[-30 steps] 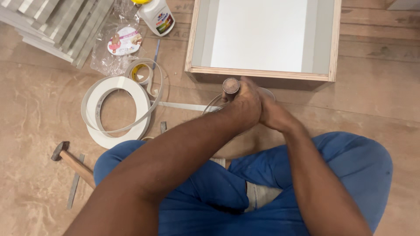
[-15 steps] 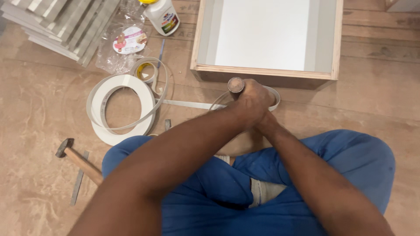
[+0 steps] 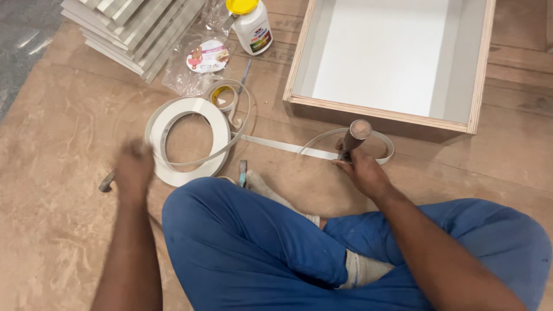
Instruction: The person sits on the floor and assembles a wooden drawer. They measure and cut a white edge banding strip using a hammer and a metal tool, then apply glue to the drawer's edge with a brush and attach the strip.
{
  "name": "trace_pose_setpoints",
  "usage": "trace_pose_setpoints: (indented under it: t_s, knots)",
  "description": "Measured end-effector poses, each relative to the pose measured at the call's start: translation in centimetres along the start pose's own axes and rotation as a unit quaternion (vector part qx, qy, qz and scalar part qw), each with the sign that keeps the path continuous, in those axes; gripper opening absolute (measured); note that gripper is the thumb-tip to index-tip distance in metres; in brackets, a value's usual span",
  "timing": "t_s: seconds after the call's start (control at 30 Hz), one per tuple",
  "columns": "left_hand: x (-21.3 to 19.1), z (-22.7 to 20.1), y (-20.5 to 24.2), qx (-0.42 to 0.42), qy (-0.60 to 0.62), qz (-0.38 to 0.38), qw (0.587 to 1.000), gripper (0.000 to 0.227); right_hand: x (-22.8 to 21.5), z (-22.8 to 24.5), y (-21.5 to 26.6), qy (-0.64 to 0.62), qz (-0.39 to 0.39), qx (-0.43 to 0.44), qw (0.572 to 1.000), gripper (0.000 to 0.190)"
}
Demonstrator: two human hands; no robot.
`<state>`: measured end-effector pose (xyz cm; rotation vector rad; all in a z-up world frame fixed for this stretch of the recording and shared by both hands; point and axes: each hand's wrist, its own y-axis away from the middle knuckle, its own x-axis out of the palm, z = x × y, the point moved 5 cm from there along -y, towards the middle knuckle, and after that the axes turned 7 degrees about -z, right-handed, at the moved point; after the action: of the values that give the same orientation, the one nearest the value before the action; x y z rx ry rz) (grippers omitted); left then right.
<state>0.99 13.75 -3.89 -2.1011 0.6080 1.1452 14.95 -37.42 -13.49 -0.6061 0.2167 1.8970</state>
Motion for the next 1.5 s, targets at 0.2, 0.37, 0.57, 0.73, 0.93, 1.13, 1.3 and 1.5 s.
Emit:
trace_pose_setpoints:
  t_s: [0.2, 0.37, 0.57, 0.73, 0.93, 1.13, 1.3, 1.5]
  knots:
    - [6.7, 15.8, 16.8, -0.275, -0.135, 0.085, 0.948, 0.079, 0.4, 0.3, 0.0, 0.05, 0.0, -0.003, 0.999, 0.05]
    - [3.2, 14.8, 19.8, -0.446, -0.082, 0.084, 0.887, 0.068, 0.3, 0.5, 0.0, 0.053, 0.015, 0.029, 0.998, 0.048]
    - [-1.1, 15.0, 15.6, -0.418, 0.137, 0.058, 0.896, 0.059, 0.2, 0.6, 0.0, 0.058, 0.009, 0.044, 0.997, 0.046]
    - [-9.2, 2.1, 12.4, -0.293, 0.247, 0.132, 0.914, 0.04, 0.3, 0.2, 0.0, 0.048, 0.01, 0.033, 0.998, 0.043]
    - [-13.0, -11.9, 18.1, -0.153, 0.156, 0.34, 0.915, 0.071, 0.3, 0.5, -0.1, 0.048, 0.004, 0.026, 0.998, 0.043]
    - [-11.7, -18.7, 20.5, 0.079, 0.144, 0.434, 0.886, 0.084, 0.2, -0.2, 0.0, 0.043, 0.007, 0.046, 0.998, 0.045]
    - [-11.2, -19.8, 20.7, 0.083, 0.11, 0.44, 0.888, 0.084, 0.4, -1.0, 0.0, 0.053, 0.004, 0.057, 0.997, 0.045]
    - [-11.7, -21.8, 21.3, 0.173, 0.087, 0.398, 0.897, 0.079, 1.1, -2.6, 0.1, 0.091, 0.007, 0.054, 0.994, 0.043]
